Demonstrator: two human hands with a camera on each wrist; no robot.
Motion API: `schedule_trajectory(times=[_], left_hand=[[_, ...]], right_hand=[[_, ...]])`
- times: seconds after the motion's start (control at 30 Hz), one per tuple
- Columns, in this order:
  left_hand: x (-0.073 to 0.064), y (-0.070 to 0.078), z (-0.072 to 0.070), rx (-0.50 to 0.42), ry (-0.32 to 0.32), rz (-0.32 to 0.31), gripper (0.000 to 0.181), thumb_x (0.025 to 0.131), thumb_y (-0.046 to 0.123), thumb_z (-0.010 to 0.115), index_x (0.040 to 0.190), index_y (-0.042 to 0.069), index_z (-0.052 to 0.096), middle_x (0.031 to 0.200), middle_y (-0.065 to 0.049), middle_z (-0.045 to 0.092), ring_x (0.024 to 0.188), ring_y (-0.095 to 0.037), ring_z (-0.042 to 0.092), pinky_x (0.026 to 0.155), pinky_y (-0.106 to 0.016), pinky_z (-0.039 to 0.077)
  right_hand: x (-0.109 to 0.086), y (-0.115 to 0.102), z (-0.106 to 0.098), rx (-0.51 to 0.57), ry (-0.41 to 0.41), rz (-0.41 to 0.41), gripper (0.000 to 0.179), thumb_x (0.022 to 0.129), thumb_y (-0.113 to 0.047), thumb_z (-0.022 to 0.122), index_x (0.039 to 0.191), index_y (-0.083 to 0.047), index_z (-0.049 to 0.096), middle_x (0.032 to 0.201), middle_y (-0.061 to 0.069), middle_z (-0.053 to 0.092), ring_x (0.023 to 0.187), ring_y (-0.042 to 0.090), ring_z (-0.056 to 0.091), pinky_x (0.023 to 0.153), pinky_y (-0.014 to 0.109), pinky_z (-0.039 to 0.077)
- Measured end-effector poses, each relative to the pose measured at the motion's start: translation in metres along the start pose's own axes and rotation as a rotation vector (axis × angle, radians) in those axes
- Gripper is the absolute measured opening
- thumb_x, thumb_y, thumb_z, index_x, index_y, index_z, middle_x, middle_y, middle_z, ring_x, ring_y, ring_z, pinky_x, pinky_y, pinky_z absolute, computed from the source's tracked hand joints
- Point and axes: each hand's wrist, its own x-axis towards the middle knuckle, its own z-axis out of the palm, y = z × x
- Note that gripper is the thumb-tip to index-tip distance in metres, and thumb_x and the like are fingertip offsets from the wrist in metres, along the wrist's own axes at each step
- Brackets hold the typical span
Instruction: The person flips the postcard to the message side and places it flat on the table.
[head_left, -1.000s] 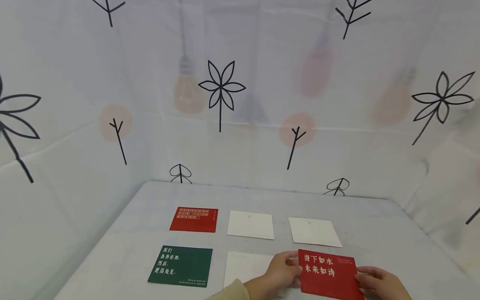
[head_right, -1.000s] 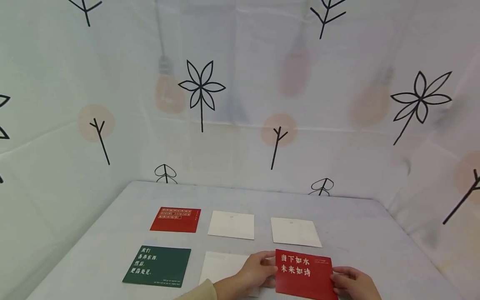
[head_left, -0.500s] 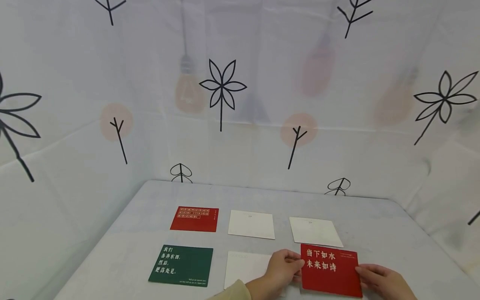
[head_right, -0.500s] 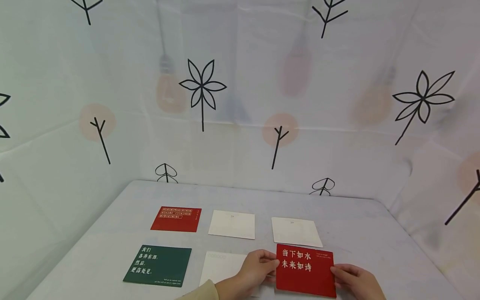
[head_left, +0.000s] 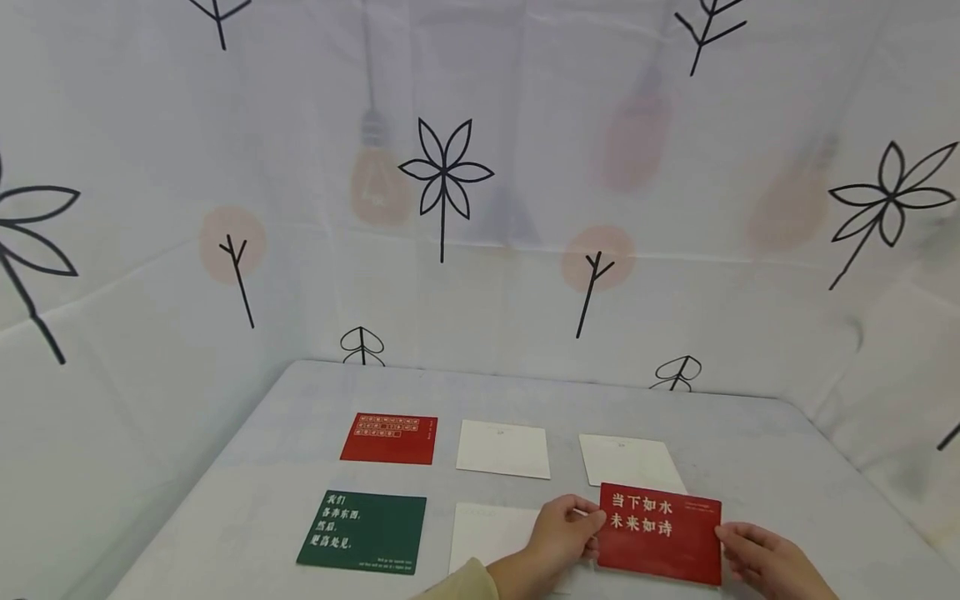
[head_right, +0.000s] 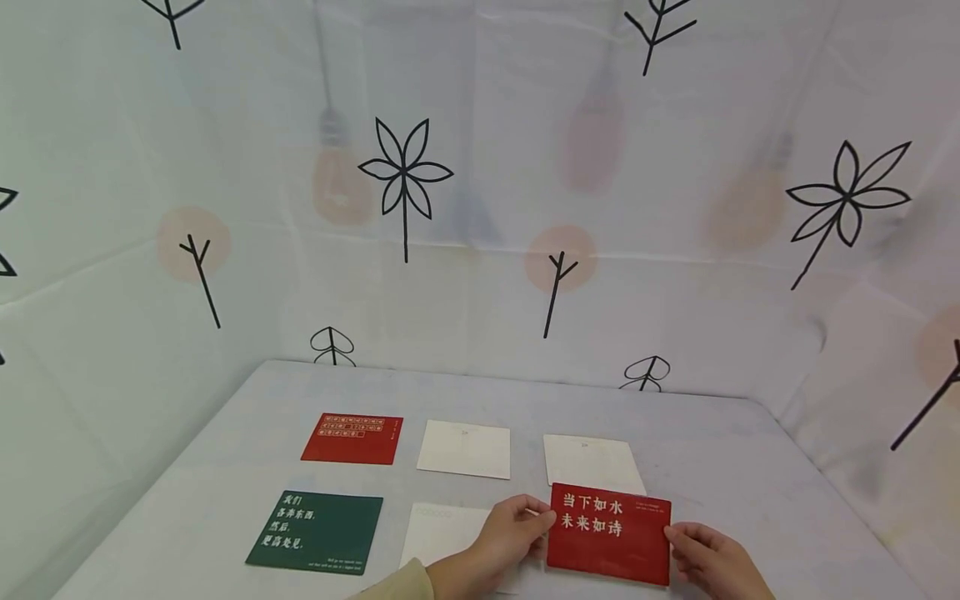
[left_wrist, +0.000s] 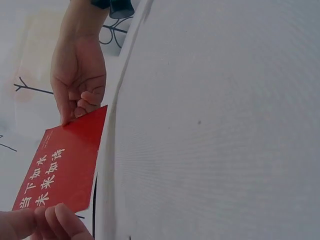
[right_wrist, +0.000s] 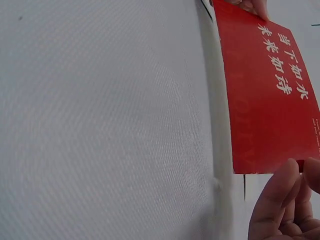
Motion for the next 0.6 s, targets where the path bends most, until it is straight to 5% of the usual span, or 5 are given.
schedule_trajectory(times=[0.27, 0.6], left_hand=[[-0.0004, 0.0042, -0.003, -0.058, -0.003, 0.032, 0.007, 0.085, 0.01, 0.067, 0.087, 0.003, 0.065, 0.069, -0.004, 0.063, 0.058, -0.01, 0.06, 0.059, -0.028, 0.056], [-0.0024, 0.0004, -0.0031, -0.152, -0.003, 0.06, 0.007, 0.084, 0.001, 0.066, 0.085, -0.005, 0.068, 0.069, -0.008, 0.065, 0.062, -0.014, 0.064, 0.062, -0.031, 0.056]], right_hand=[[-0.0026, -0.0011, 0.0006, 0.139, 0.012, -0.025, 0.05, 0.086, -0.031, 0.067, 0.109, 0.01, 0.05, 0.084, 0.009, 0.064, 0.078, 0.026, 0.062, 0.074, 0.038, 0.055], [-0.0067, -0.0012, -0.0052, 0.267, -0.009, -0.043, 0.062, 0.073, -0.038, 0.077, 0.105, 0.009, 0.054, 0.087, 0.014, 0.067, 0.082, 0.028, 0.066, 0.077, 0.041, 0.054]])
